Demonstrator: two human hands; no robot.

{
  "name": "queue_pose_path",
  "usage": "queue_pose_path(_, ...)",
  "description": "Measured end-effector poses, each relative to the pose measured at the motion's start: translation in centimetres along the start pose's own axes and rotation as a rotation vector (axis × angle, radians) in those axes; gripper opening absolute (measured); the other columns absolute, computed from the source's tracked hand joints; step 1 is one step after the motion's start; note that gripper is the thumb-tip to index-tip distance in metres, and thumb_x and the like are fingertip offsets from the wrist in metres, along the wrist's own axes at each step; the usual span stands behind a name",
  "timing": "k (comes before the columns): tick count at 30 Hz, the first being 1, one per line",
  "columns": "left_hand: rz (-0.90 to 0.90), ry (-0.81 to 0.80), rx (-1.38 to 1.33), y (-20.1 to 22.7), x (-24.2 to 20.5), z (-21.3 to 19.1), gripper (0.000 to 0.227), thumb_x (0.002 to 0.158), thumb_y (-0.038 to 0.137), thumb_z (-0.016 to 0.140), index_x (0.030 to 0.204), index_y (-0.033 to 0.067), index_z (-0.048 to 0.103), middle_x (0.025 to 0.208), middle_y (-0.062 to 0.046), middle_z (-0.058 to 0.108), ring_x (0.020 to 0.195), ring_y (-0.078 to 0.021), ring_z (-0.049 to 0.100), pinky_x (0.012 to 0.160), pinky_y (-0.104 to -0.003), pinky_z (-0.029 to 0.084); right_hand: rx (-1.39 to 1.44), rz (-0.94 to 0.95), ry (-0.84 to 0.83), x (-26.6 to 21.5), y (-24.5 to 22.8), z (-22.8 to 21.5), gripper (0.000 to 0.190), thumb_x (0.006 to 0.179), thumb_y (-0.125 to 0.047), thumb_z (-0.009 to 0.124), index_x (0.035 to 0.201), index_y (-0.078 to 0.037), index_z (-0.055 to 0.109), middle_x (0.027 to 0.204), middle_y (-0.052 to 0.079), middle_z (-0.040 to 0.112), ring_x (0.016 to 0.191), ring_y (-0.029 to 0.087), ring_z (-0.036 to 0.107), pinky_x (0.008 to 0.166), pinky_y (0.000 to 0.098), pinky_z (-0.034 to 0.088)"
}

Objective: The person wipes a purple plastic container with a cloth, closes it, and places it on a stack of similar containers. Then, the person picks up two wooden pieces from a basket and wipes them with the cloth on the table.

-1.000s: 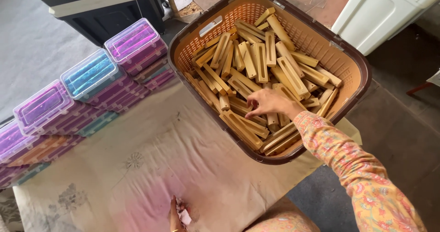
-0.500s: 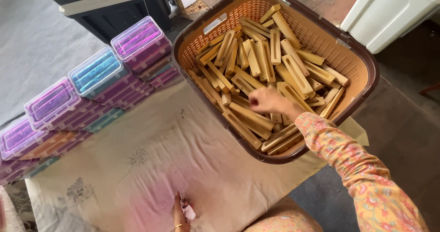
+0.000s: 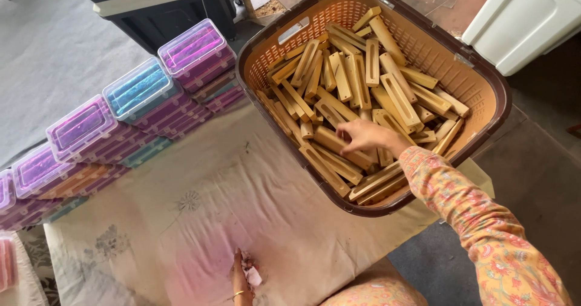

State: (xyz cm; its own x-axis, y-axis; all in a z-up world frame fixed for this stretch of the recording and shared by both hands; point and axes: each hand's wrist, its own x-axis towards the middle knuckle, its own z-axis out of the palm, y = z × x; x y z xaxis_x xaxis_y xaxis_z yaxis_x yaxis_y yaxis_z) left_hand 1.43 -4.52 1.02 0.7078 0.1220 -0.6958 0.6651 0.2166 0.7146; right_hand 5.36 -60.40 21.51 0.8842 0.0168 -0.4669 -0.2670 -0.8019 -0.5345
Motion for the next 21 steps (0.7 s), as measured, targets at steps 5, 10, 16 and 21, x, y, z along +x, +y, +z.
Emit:
queue_pose_path(5,0.008,-0.017,-0.007,0.0,0.0,0.2,0.043,0.093,0.051,0.067,0.083,0.0093,0.063,0.064,-0.002,0.054,0.056,-0.0176,0.056,0.052,-0.032,0.046,0.331,-0.003,0.171,-0.6,-1.3,-1.6,0.049,0.086,-0.023,0.062,0.130,-0.013,0.043,0.118,0.019,0.066,0.094,0.029,0.070,0.083,0.0417,0.061)
queue_pose_path(10,0.015,-0.020,0.001,-1.0,-2.6,-2.6,0.042,0.093,0.050,0.068,0.083,0.0096,0.061,0.064,-0.003,0.055,0.055,-0.0181,0.055,0.051,-0.032,0.047,0.323,-0.029,-0.019,1.3,0.6,1.3,0.054,0.089,-0.031,0.061,0.139,-0.016,0.044,0.108,0.024,0.068,0.081,0.032,0.062,0.073,0.0454,0.055)
queue_pose_path(16,0.014,-0.040,0.014,-4.5,-5.5,-7.7,0.042,0.093,0.049,0.068,0.082,0.0097,0.061,0.064,-0.003,0.055,0.055,-0.0176,0.054,0.050,-0.032,0.046,-0.070,-0.109,-0.026,-1.8,-3.3,-0.2,0.077,0.075,-0.029,0.081,0.141,-0.018,0.043,0.086,0.017,0.074,0.084,0.029,0.071,0.083,0.0443,0.055)
queue_pose_path(21,0.023,-0.058,0.029,-4.9,-4.7,-7.7,0.041,0.093,0.049,0.069,0.082,0.0097,0.061,0.064,-0.003,0.055,0.054,-0.0172,0.054,0.049,-0.032,0.045,-0.103,-0.161,0.092,-1.7,-3.1,0.5,0.069,0.079,-0.022,0.080,0.140,-0.017,0.048,0.083,0.016,0.071,0.088,0.032,0.071,0.087,0.0460,0.053)
